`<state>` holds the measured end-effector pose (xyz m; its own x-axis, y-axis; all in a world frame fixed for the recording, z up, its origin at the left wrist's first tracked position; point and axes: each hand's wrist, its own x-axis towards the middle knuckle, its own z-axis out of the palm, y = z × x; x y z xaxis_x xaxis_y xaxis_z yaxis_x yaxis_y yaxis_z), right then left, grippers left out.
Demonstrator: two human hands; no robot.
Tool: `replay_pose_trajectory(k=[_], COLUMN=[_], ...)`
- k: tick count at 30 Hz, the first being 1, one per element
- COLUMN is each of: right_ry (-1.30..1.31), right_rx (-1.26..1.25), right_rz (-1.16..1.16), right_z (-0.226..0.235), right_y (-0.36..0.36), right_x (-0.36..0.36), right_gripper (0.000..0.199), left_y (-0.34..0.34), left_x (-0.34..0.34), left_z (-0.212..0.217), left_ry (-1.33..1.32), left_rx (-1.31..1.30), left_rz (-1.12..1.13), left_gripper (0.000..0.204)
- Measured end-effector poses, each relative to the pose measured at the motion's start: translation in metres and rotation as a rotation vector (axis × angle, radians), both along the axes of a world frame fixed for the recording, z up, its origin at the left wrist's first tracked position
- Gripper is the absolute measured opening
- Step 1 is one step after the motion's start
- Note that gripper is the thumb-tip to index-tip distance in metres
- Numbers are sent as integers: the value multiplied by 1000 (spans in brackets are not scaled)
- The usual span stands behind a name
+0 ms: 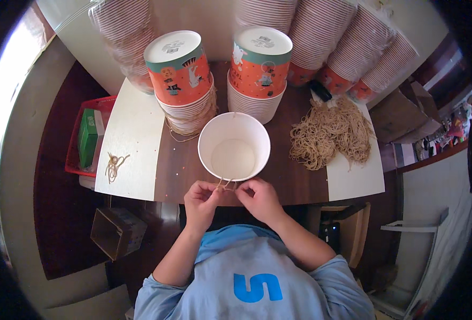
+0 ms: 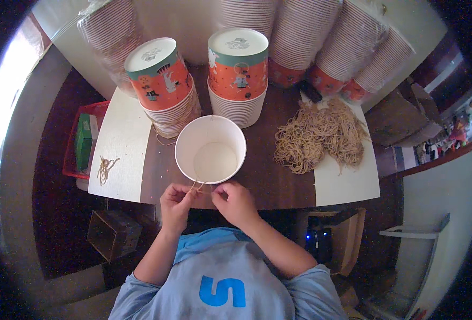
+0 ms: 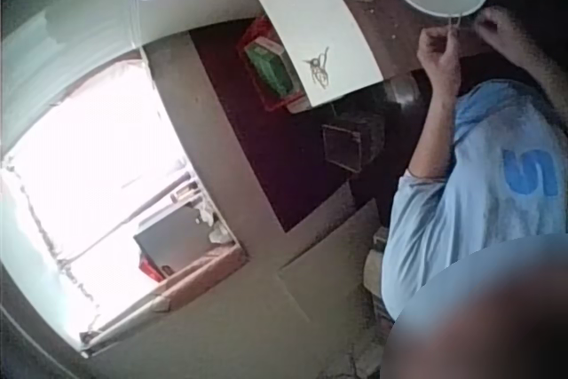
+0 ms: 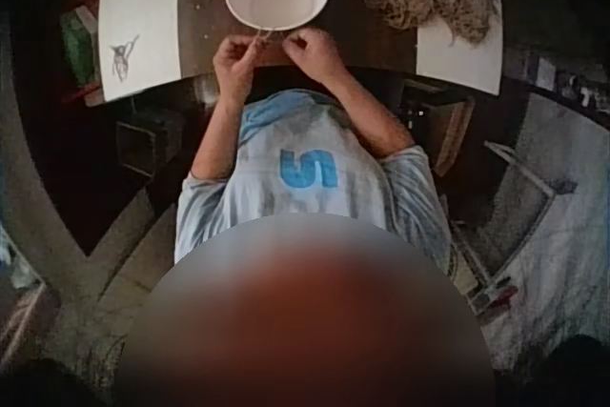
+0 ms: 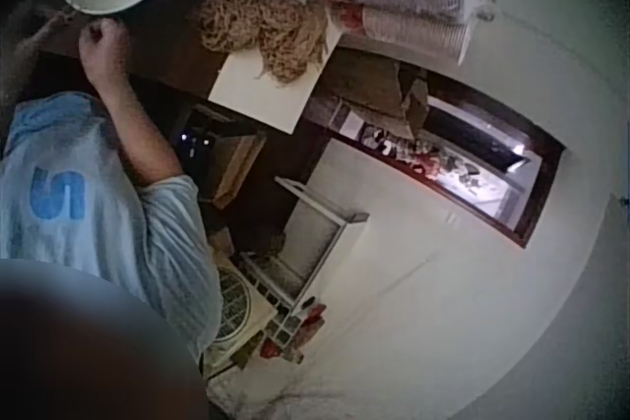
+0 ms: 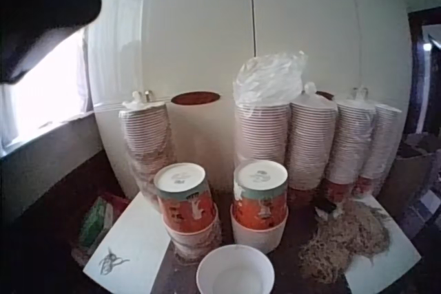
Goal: Bundle stacks of paper bowls using rubber bands for packaging.
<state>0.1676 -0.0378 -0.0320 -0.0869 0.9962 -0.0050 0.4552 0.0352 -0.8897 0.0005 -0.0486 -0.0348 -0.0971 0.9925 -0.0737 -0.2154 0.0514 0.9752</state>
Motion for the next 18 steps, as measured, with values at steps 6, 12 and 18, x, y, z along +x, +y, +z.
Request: replay_pose_trajectory(k=[6,12,18], right_ry=[-163,-138,-277], right_rx=[365,483,597], right_rz=[61,118,168], right_z=[31,18,23], right_y=[-6,3,6], right_x=[-5,-9,-3], right_gripper=[16,11,10], left_y=[-1,-2,0], left_x=[0,-2,0], left_z=[1,2,3], left_ry=[5,88,-154], left_rx=[-3,21,-40], left_rz=[-11,-44,-80], left_gripper=[4,6,10])
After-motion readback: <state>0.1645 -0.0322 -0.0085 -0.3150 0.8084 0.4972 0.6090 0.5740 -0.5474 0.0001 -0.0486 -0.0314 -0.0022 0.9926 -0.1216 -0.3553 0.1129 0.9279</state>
